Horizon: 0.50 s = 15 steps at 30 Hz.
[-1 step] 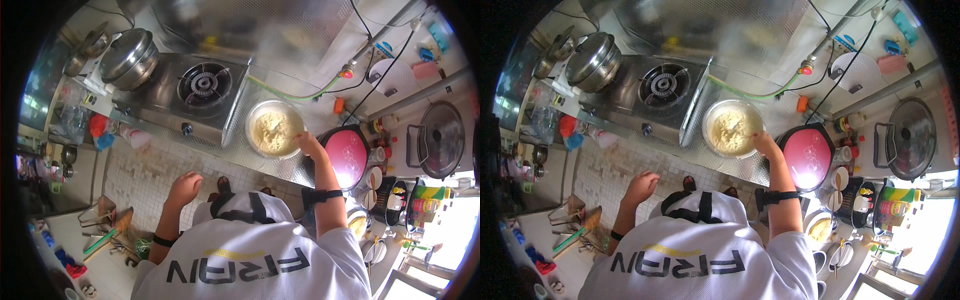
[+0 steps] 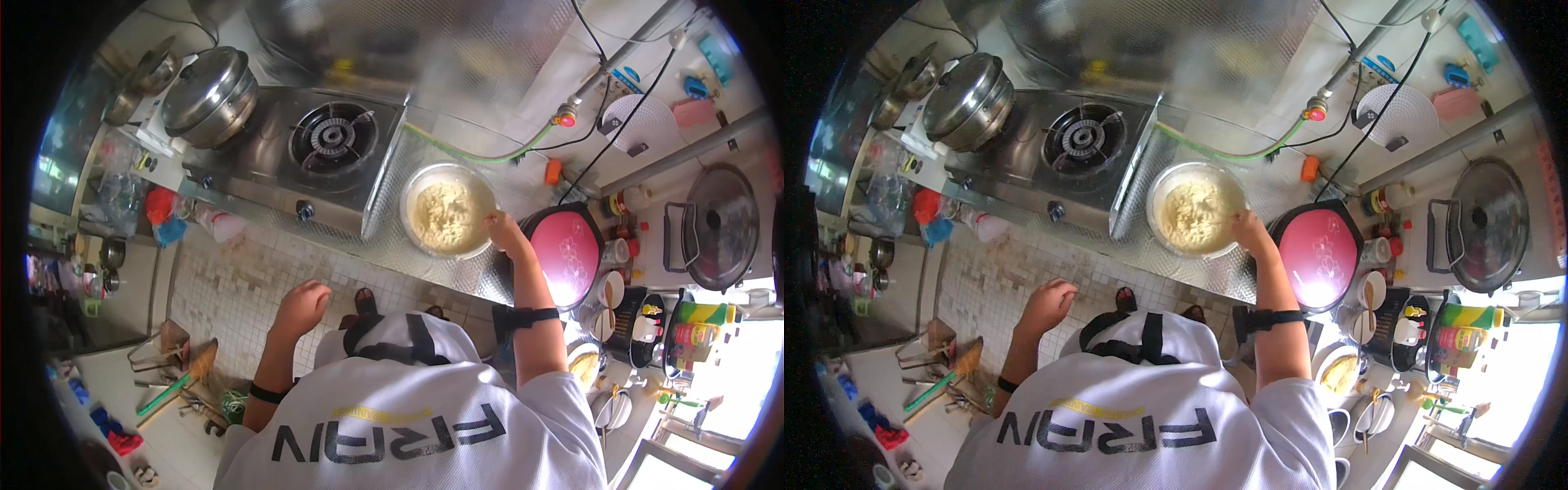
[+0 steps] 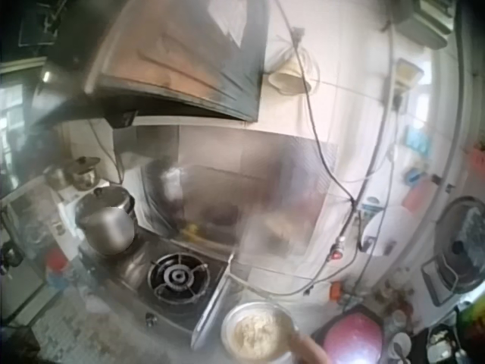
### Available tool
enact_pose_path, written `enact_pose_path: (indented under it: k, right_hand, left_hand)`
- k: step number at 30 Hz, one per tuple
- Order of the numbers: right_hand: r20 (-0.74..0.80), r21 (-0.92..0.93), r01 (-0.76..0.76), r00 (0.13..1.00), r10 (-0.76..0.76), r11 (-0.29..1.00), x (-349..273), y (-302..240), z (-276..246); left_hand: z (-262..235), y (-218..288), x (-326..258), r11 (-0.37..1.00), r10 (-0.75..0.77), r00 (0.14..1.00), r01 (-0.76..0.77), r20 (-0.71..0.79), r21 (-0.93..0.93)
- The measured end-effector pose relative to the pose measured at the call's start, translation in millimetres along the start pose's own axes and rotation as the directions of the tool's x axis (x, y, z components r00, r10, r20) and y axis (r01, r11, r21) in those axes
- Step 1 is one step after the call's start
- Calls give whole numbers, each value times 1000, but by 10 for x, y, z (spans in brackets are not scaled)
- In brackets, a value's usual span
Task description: The person scoops watermelon into a bowl with a spoon, flips a crepe on a griddle using a wooden spatula, and stirs batter in a bowl with a spoon.
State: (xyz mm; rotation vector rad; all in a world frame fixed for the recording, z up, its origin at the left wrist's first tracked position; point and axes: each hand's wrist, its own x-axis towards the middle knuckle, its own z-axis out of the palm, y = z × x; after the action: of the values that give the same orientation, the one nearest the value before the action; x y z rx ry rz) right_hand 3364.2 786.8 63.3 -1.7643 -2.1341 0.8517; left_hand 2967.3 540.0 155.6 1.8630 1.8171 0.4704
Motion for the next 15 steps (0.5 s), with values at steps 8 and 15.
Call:
enact_pose_path:
  k: [8,15]
  right_hand:
    - [-67,-702,298,876,-477,646,88,317,558]
    - [4,-830,392,716,-698,397,-128,182,-9]
  left_hand:
    - [-18,35,124,999,49,998,-50,40,13]
    - [100,89,352,936,-35,982,98,187,-338]
